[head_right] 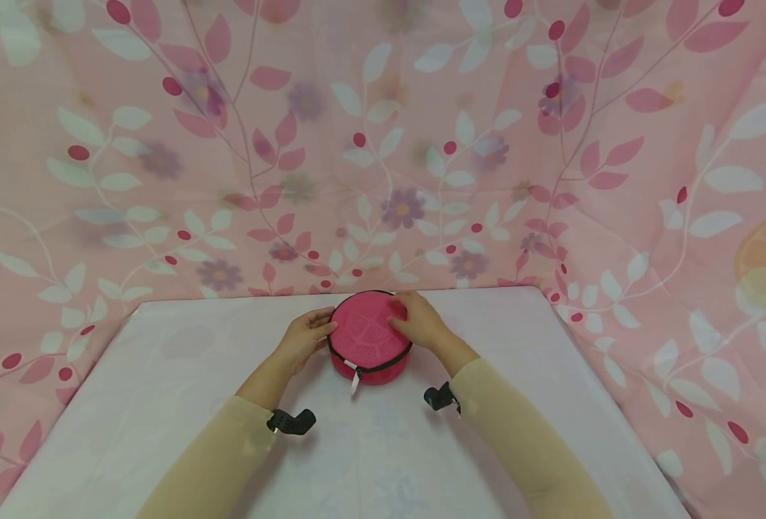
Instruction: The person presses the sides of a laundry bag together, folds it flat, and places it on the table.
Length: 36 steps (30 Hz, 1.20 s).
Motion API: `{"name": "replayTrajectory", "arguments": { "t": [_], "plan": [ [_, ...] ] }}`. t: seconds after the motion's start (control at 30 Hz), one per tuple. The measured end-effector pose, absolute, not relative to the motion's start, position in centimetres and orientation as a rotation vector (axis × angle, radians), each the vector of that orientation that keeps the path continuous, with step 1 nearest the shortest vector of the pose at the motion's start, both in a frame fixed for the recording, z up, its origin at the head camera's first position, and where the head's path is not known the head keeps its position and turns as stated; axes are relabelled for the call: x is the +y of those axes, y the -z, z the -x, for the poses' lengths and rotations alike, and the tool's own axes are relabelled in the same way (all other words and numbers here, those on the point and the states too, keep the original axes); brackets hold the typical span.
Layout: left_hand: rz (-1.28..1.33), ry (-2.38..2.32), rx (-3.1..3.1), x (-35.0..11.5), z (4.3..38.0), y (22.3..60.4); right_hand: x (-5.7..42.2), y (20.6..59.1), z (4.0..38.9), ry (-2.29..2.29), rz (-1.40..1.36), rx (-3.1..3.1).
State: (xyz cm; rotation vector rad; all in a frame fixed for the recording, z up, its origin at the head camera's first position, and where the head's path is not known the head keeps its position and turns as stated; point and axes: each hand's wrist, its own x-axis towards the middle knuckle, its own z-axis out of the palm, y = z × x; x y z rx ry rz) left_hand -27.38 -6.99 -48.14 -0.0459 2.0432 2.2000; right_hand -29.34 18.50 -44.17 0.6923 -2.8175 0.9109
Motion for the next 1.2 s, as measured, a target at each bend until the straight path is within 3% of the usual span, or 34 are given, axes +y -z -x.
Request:
{"name": "replayTrajectory", "arguments": {
  "t": [0.33,0.73,1.2],
  "plan": [
    [-0.087,-1.986,2.385,-6.6,27.0,47.9,18.4,44.3,28.9,-0.925,-0.709,-2.832],
    [-0.484,-1.343,2.872,-5.8,26.8,48.3,18.6,44.8,28.2,-0.816,-0.846,-2.850],
    [-0.560,-1.114,2.960,-5.5,25.8,48.2,18.7,45.3,27.1,-0.716,-0.915,-2.874]
  ]
}}
